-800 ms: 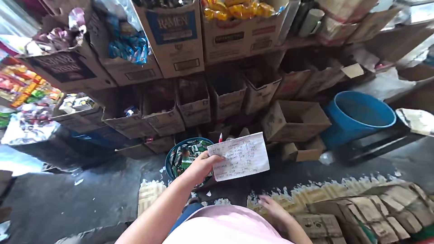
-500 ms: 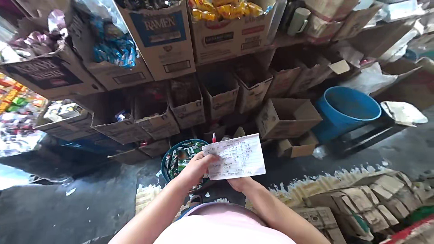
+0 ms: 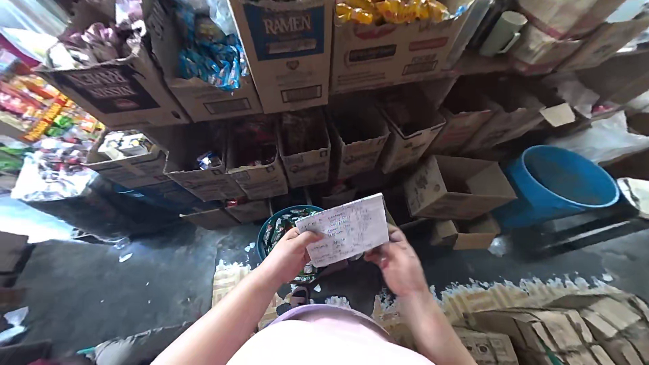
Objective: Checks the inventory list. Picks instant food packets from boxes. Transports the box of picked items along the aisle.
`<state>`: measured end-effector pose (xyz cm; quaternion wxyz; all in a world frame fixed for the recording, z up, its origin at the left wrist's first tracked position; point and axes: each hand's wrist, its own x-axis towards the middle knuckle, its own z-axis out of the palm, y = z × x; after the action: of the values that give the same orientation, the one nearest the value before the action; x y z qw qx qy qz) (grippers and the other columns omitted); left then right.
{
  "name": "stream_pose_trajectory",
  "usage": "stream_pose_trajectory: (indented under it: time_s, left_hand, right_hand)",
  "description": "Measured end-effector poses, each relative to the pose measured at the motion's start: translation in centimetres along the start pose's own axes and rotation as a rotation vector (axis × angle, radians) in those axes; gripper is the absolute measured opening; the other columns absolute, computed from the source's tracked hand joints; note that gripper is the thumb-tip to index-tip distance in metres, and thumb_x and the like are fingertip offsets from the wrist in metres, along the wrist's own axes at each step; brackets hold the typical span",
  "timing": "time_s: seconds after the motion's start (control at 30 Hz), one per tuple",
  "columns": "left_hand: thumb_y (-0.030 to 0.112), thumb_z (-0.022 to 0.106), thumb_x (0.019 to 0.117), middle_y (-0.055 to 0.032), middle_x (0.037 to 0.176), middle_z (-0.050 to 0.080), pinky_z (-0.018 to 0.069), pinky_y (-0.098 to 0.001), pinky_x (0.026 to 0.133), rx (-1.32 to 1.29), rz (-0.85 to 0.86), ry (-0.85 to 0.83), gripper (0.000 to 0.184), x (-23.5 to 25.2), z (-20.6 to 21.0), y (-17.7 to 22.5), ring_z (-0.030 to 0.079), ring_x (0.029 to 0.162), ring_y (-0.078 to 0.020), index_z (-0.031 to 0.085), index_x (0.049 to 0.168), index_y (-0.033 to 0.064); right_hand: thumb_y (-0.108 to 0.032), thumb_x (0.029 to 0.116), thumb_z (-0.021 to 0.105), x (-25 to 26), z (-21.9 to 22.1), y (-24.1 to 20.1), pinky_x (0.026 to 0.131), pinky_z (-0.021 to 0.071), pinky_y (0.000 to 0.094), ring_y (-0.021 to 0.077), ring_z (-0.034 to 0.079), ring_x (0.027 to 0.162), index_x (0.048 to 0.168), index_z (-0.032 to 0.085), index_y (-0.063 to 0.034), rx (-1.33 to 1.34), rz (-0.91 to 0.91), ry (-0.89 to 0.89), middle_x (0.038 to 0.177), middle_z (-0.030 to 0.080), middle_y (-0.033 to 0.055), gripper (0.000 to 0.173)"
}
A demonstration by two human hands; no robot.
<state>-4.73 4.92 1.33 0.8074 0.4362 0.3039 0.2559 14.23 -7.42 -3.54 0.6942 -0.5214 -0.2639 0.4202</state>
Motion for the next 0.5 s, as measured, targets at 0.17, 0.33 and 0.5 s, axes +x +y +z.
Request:
stream_pose_trajectory:
  time_s: [0.17, 0.33, 0.5]
  left_hand:
    - [0.000, 0.034, 0.1038, -0.0067, 0.090, 0.076, 0.0638, -0.0315, 0.077, -0.055, -0.044, 0.002, 0.027, 0.5, -0.3, 0.3, 0.075, 0.081, -0.0143, 0.061, 0.106, 0.0039]
    - [0.001, 0.033, 0.1032, -0.0070, 0.091, 0.076, 0.0640, -0.0320, 0.076, -0.028, -0.099, -0.045, 0.028, 1.3, 0.2, 0.2, 0.075, 0.082, -0.0147, 0.061, 0.107, 0.0035]
    - [-0.003, 0.038, 0.1006, -0.0072, 0.090, 0.076, 0.0645, -0.0320, 0.075, -0.059, -0.084, -0.027, 0.023, 1.4, 0.7, -0.1, 0.076, 0.080, -0.0153, 0.059, 0.109, 0.0033]
  right_hand:
    - [-0.071, 0.0807, 0.071, 1.5, -4.5, -1.7, 0.097, 0.0571, 0.0379, 0.0202, 0.071, 0.109, 0.137, 0.042, -0.0044, -0.064, -0.219, 0.045, 0.117, 0.074, 0.0066, 0.092]
    - [-0.006, 0.0820, 0.076, 1.3, -1.5, -2.5, 0.085, 0.0599, 0.0275, 0.0095, 0.072, 0.094, 0.120, 0.045, -0.0055, -0.198, -0.236, 0.120, 0.103, 0.073, 0.0010, 0.049]
    - [0.010, 0.0808, 0.071, 1.3, 0.5, -1.7, 0.074, 0.0607, 0.0245, 0.0066, 0.069, 0.077, 0.111, 0.047, -0.0079, -0.119, -0.280, 0.204, 0.084, 0.068, -0.0026, 0.042]
